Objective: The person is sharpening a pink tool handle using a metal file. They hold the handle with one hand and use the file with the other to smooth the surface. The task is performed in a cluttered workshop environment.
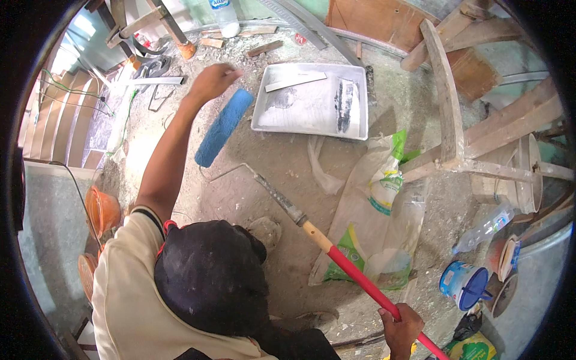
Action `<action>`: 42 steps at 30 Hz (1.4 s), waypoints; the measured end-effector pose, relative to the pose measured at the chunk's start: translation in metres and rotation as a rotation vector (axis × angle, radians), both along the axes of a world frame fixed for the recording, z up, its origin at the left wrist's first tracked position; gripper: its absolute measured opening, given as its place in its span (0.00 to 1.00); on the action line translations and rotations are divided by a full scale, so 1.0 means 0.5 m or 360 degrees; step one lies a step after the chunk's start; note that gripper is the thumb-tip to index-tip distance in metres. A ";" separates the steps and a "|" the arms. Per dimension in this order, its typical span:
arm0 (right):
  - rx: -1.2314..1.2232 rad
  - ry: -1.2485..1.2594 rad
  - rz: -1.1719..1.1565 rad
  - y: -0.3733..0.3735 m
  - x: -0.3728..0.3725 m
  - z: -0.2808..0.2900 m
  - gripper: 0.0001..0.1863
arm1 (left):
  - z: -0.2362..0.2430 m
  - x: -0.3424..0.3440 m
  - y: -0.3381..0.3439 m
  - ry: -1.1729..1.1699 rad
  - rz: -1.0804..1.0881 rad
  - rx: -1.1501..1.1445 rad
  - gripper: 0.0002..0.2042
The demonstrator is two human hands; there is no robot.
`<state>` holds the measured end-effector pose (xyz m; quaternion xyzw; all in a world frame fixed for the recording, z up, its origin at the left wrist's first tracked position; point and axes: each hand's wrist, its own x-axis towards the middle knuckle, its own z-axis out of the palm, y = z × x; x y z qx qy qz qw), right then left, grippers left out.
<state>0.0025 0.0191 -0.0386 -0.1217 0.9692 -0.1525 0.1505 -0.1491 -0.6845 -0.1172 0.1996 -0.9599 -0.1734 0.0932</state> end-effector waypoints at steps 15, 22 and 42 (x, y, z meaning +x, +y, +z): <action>-0.0008 -0.0174 0.0056 -0.011 0.024 0.017 0.18 | -0.265 -0.313 0.133 -0.0595 -0.0335 -0.0178 0.23; -0.0006 -0.0218 0.0057 0.024 0.017 -0.021 0.22 | -0.319 -0.301 0.078 -0.0349 -0.0326 -0.0252 0.19; -0.0096 -0.0214 -0.0306 0.111 -0.012 -0.124 0.21 | -0.189 -0.230 -0.125 0.0386 -0.0229 0.0713 0.21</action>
